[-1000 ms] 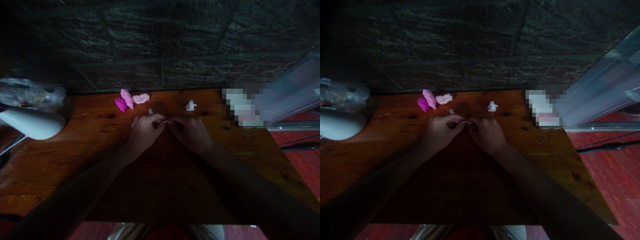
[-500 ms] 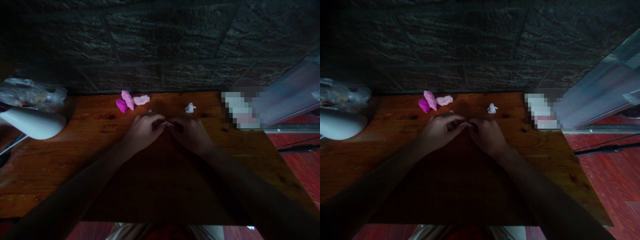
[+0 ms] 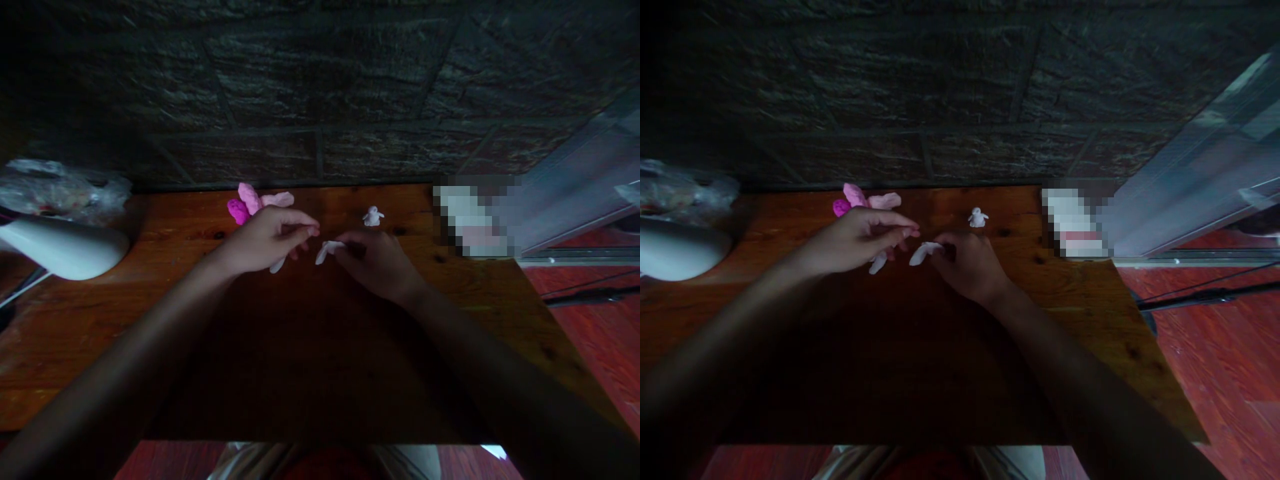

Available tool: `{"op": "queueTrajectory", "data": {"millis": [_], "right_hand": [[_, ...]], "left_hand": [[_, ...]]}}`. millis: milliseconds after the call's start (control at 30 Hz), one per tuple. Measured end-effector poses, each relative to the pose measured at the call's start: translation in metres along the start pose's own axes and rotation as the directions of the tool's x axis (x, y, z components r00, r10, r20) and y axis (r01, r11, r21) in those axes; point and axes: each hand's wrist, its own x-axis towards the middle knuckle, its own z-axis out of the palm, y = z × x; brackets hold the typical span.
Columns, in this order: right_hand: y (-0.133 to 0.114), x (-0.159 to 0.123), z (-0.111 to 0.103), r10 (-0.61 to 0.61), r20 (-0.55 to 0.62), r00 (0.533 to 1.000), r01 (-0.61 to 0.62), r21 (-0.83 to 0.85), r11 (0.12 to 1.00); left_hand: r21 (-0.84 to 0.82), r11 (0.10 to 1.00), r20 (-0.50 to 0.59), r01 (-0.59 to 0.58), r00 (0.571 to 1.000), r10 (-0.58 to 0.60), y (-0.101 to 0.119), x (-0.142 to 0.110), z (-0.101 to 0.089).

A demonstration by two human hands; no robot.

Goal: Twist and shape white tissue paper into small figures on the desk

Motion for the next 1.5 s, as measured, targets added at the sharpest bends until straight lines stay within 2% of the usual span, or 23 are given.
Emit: {"op": "queueTrajectory", "data": {"millis": [267,433,567,700,933,1033,1133,1200,1267,1367,1500], "right_hand": [[-0.001,0.000,-0.004,0.035,0.064,0.997,-0.044,0.141,0.989],[0.002,0.000,-0.003,0.055,0.063,0.996,-0.068,0.224,0.972],[0.002,0.000,-0.003,0.061,0.019,0.998,-0.064,0.283,0.957],[-0.001,-0.001,-0.004,0.063,-0.019,0.998,-0.056,0.259,0.964],[-0.007,-0.003,-0.006,0.005,-0.086,0.996,0.009,0.164,0.986],[-0.005,-0.002,-0.005,0.054,-0.136,0.989,-0.030,0.171,0.985],[-0.001,-0.002,-0.002,0.116,-0.192,0.974,-0.067,0.247,0.967],[0.001,-0.002,0.001,0.143,-0.191,0.971,-0.074,0.330,0.941],[0.001,-0.002,0.004,0.157,-0.175,0.972,-0.072,0.414,0.907],[0.000,-0.002,0.008,0.161,-0.154,0.975,-0.053,0.542,0.839],[-0.004,-0.003,0.010,0.159,-0.122,0.980,-0.046,0.633,0.773]], "left_hand": [[-0.160,0.987,0.066,0.034,0.998,-0.023,-0.013,-0.009,0.018],[-0.243,0.969,0.026,0.029,0.999,-0.024,-0.014,-0.008,0.020],[-0.285,0.958,-0.068,-0.013,0.998,-0.007,-0.015,-0.009,0.023],[-0.297,0.955,-0.097,-0.026,0.995,-0.003,-0.018,-0.010,0.026],[-0.306,0.950,-0.071,-0.060,0.997,0.040,-0.021,-0.011,0.027],[-0.371,0.925,-0.058,-0.075,0.997,0.058,-0.019,-0.011,0.028],[-0.439,0.895,-0.042,-0.074,0.997,0.062,-0.016,-0.010,0.033],[-0.457,0.886,-0.082,-0.075,0.996,0.042,-0.014,-0.010,0.039],[-0.443,0.889,-0.182,-0.113,0.983,0.033,-0.014,-0.009,0.046],[-0.347,0.914,-0.352,-0.212,0.932,0.083,-0.016,-0.008,0.054],[-0.154,0.954,-0.469,-0.258,0.869,0.159,-0.016,-0.011,0.058]]}}
